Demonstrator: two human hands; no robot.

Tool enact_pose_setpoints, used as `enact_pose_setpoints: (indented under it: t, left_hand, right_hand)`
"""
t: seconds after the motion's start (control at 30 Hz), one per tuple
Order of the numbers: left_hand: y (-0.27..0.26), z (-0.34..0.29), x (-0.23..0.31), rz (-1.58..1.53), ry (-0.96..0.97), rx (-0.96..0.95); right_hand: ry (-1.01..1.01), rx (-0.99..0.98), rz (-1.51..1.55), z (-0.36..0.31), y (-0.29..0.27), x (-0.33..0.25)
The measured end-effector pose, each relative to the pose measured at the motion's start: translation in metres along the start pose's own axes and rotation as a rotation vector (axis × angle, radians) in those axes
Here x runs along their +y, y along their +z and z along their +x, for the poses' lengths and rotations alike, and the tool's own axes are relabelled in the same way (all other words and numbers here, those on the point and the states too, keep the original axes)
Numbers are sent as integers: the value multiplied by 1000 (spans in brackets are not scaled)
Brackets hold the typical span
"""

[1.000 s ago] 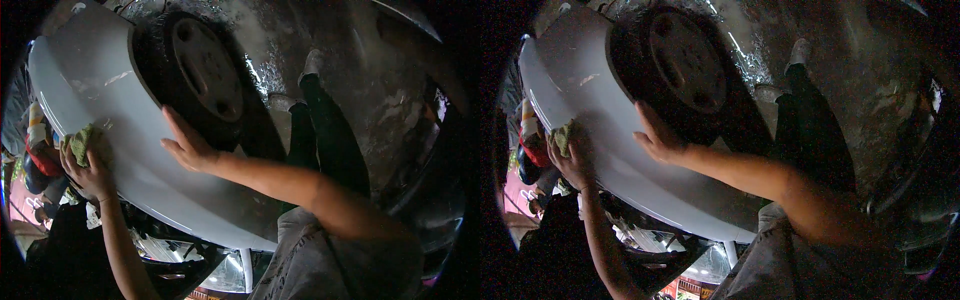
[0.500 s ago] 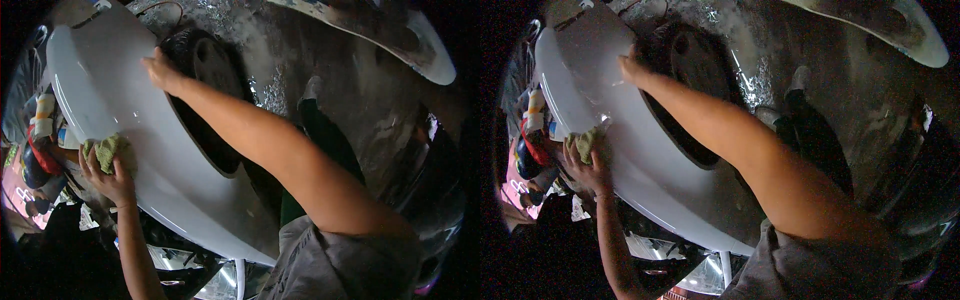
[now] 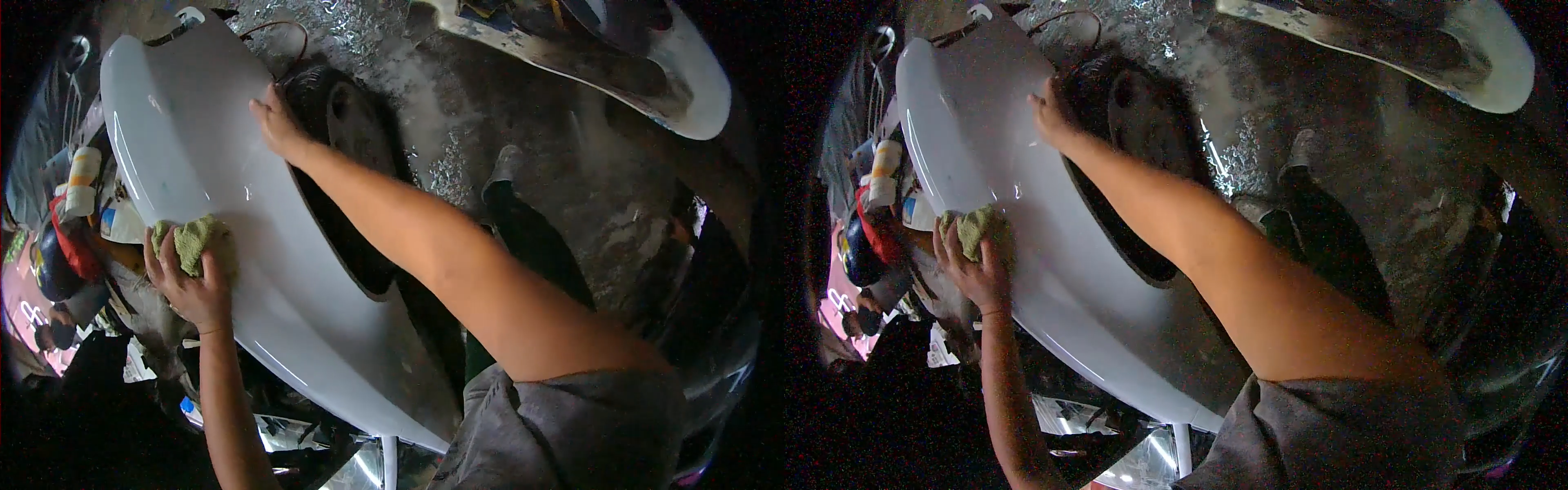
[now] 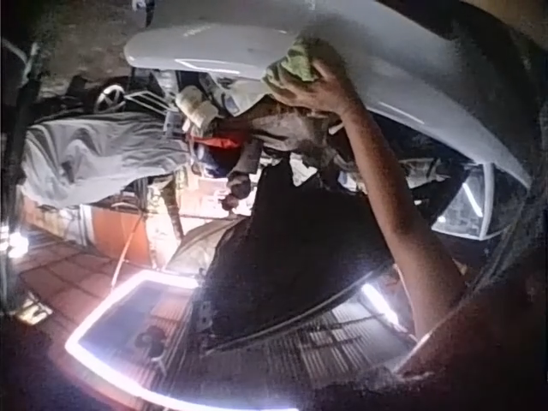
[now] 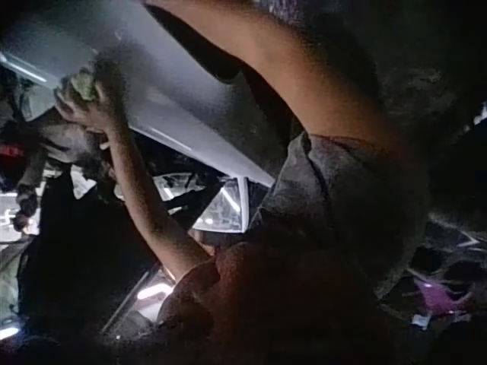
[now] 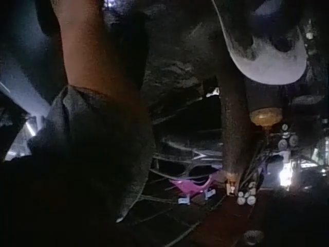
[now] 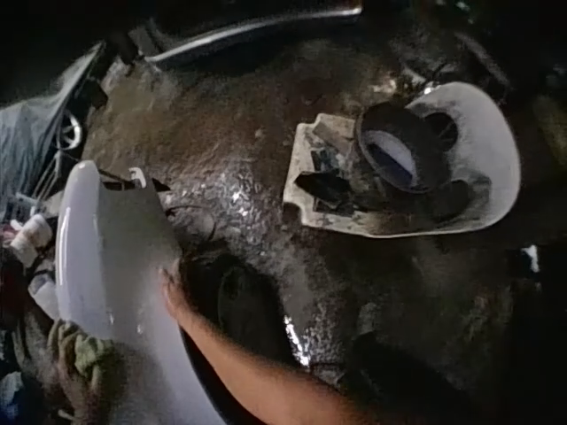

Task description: Sand and wipe down a car fender and hood during detailing.

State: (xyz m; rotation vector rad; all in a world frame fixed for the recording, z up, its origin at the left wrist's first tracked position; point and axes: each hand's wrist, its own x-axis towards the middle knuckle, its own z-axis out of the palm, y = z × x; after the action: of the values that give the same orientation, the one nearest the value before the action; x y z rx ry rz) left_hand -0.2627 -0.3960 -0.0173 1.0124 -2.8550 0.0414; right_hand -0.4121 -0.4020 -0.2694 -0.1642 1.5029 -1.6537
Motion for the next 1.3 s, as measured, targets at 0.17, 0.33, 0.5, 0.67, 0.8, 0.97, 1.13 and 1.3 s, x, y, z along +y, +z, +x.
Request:
enact_pose_setpoints:
  t: [0.17,0.33,0.5,0.67,0.8,0.97,1.13,1.3]
  left_hand:
    - [-2,1,3,51,-16,-10]
    - [1,-6,-4,59,-2,3]
    - [2,-5,3,42,-7,31]
    - [9,-1,-6,57,-24,35]
    - [8,1,-8,52,-38,90]
    - [14,-6,-9,45,-82,65]
    - [16,-11,-18,13,-49,82]
    - [8,-12,-8,18,-127,-1]
  right_hand:
    - [-167,-66,-108,-62,-10,-6]
    - [-218,-105,-108,-123,-22,-16]
    - [-244,-139,-246,-180,-45,-20]
    - [-382,-165,-340,-274,-66,5]
    - [-274,-298,-476,-341,-97,4]
    - [-20,-529,-499,-335,-175,-30]
    - [-244,-15,-551,-237,-286,-115]
    - [-371,52,-558,-118,-336,-228]
